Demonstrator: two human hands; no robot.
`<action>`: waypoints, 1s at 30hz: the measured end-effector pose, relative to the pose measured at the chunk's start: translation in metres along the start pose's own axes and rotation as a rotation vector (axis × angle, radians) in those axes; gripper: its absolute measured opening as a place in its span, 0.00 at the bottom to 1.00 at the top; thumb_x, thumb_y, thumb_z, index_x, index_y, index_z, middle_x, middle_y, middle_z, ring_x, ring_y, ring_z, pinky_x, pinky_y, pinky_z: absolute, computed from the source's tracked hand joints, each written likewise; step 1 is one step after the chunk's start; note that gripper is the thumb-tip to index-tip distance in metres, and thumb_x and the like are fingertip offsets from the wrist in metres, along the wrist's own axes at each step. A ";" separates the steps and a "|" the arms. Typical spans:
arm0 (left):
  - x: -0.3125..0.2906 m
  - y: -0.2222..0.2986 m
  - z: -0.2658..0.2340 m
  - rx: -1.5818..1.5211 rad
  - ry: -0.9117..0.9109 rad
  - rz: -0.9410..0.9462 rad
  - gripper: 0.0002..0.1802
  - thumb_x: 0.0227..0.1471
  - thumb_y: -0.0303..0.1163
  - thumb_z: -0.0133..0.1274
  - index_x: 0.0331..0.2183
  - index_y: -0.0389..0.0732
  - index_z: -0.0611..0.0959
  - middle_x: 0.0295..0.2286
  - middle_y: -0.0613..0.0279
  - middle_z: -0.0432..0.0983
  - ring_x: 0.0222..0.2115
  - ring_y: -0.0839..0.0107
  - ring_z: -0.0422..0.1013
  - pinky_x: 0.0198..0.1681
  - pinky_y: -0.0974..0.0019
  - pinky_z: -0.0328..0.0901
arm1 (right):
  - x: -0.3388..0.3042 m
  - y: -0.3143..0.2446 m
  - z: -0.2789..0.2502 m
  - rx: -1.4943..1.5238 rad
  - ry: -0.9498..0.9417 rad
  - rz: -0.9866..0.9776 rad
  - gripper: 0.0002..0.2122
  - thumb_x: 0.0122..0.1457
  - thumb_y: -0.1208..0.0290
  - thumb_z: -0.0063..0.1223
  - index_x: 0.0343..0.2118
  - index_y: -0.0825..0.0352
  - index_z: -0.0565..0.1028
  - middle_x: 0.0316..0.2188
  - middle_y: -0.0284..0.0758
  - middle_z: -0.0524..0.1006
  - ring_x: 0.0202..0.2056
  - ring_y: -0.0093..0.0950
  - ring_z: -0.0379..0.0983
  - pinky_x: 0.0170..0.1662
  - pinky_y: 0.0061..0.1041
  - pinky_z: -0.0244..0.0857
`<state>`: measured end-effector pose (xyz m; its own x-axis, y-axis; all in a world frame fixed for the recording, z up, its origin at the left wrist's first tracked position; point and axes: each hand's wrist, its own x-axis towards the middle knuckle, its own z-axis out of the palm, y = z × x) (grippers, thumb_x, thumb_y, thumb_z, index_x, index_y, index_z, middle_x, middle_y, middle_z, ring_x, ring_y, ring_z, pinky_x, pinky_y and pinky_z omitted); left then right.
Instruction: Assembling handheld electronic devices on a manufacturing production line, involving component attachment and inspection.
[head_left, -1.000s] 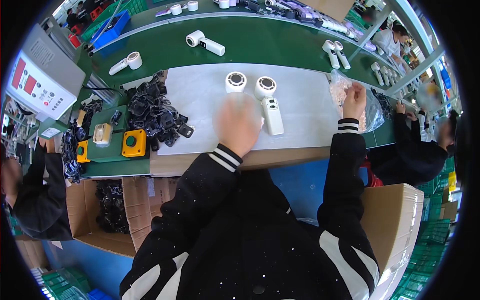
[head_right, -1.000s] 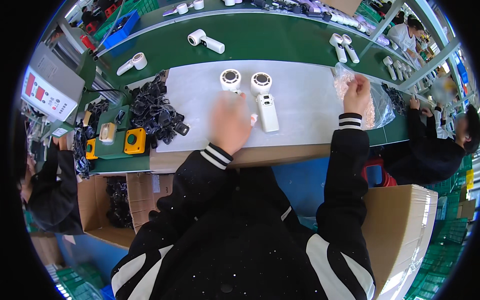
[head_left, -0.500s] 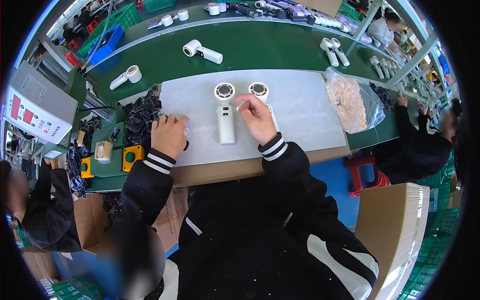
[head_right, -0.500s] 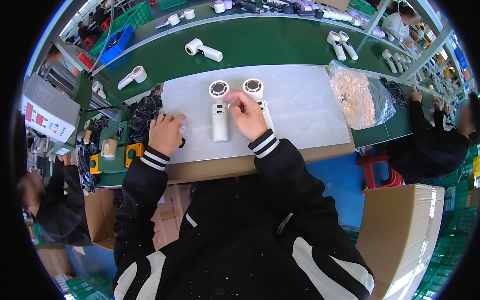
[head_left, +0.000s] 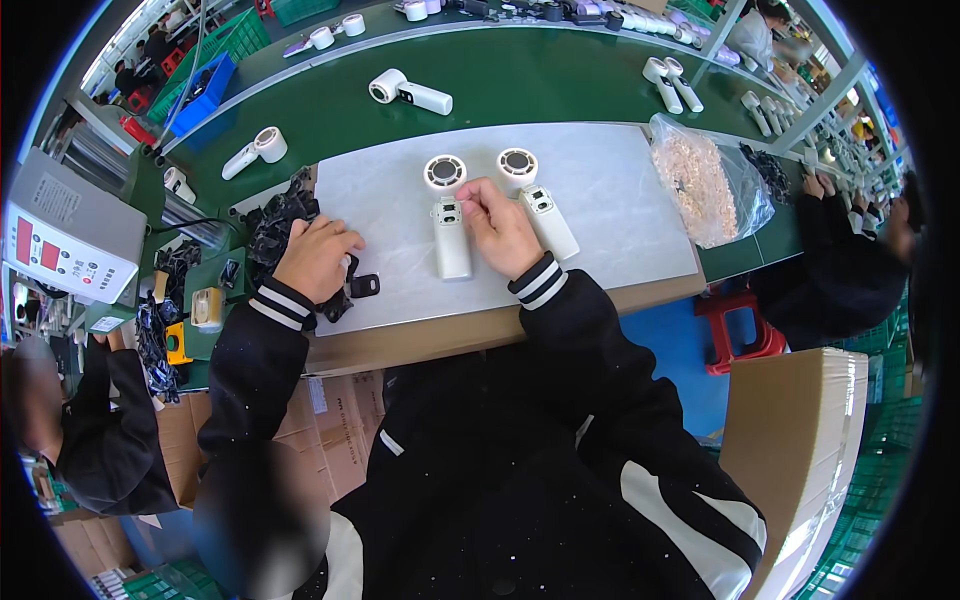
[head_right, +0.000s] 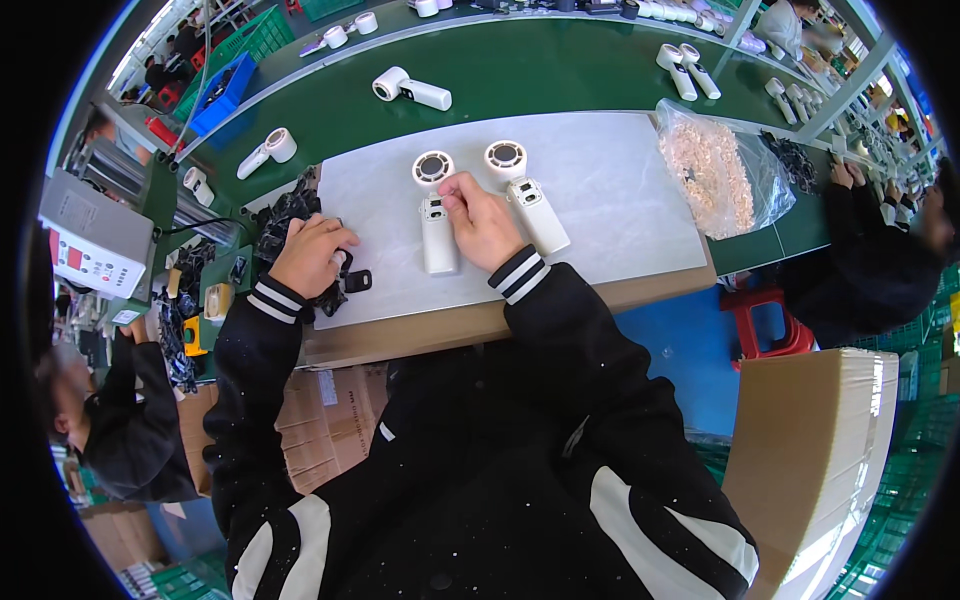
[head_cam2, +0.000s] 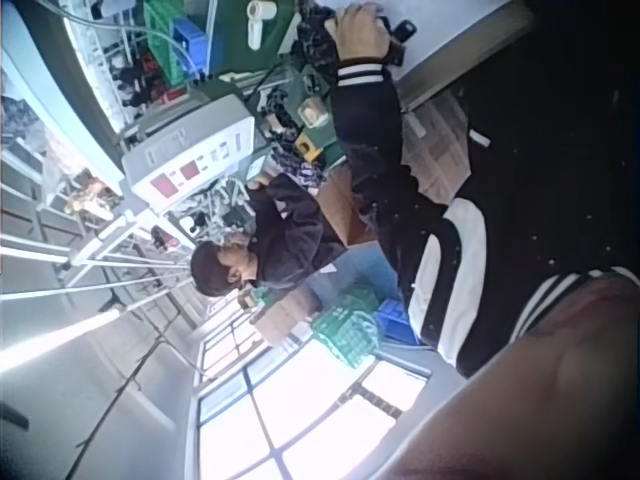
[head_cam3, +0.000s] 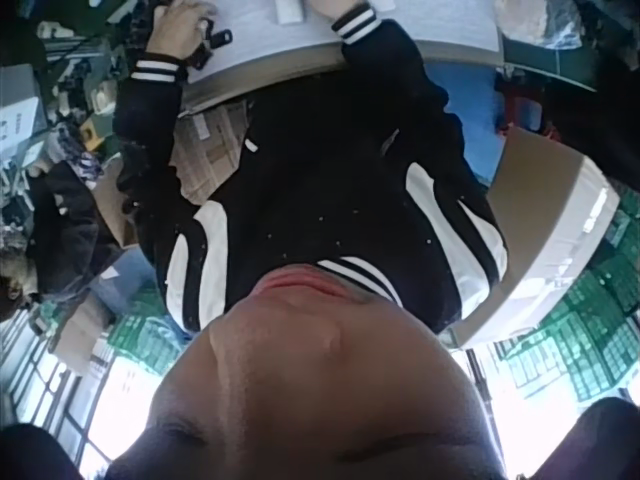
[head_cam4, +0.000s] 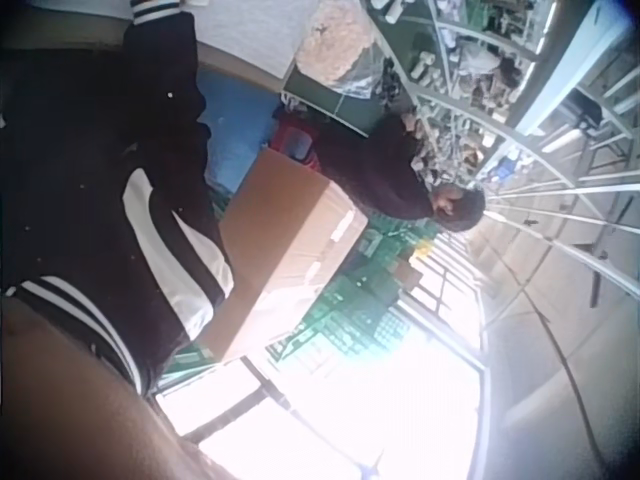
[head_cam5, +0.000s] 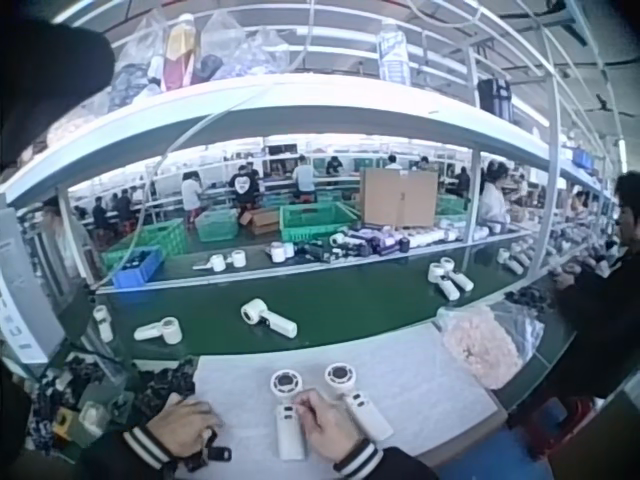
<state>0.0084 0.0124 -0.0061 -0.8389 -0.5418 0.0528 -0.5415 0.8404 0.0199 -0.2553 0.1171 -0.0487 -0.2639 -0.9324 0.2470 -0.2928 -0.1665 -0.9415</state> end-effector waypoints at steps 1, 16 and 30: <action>0.003 -0.001 -0.003 -0.026 0.014 0.007 0.15 0.44 0.24 0.51 0.37 0.48 0.80 0.35 0.64 0.72 0.36 0.65 0.63 0.44 0.62 0.52 | 0.001 0.001 0.002 -0.036 0.027 -0.065 0.06 0.61 0.80 0.42 0.36 0.66 0.73 0.25 0.30 0.72 0.25 0.20 0.66 0.30 0.19 0.61; 0.047 0.052 0.020 -0.757 0.406 -0.232 0.15 0.46 0.17 0.50 0.38 0.41 0.78 0.35 0.64 0.73 0.26 0.70 0.66 0.31 0.69 0.61 | 0.004 0.002 0.004 -0.057 -0.035 -0.179 0.04 0.57 0.80 0.50 0.34 0.65 0.72 0.27 0.30 0.72 0.25 0.21 0.64 0.31 0.18 0.61; 0.068 0.060 0.047 -1.245 0.467 -0.180 0.20 0.49 0.15 0.45 0.45 0.40 0.74 0.38 0.63 0.72 0.35 0.76 0.67 0.40 0.74 0.61 | 0.008 0.018 0.024 -0.145 0.056 -0.146 0.04 0.54 0.78 0.53 0.33 0.66 0.72 0.36 0.33 0.66 0.34 0.24 0.64 0.39 0.20 0.60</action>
<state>-0.0839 0.0255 -0.0485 -0.5291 -0.8004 0.2817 -0.0224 0.3450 0.9383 -0.2402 0.0989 -0.0691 -0.2579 -0.8818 0.3948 -0.4602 -0.2471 -0.8527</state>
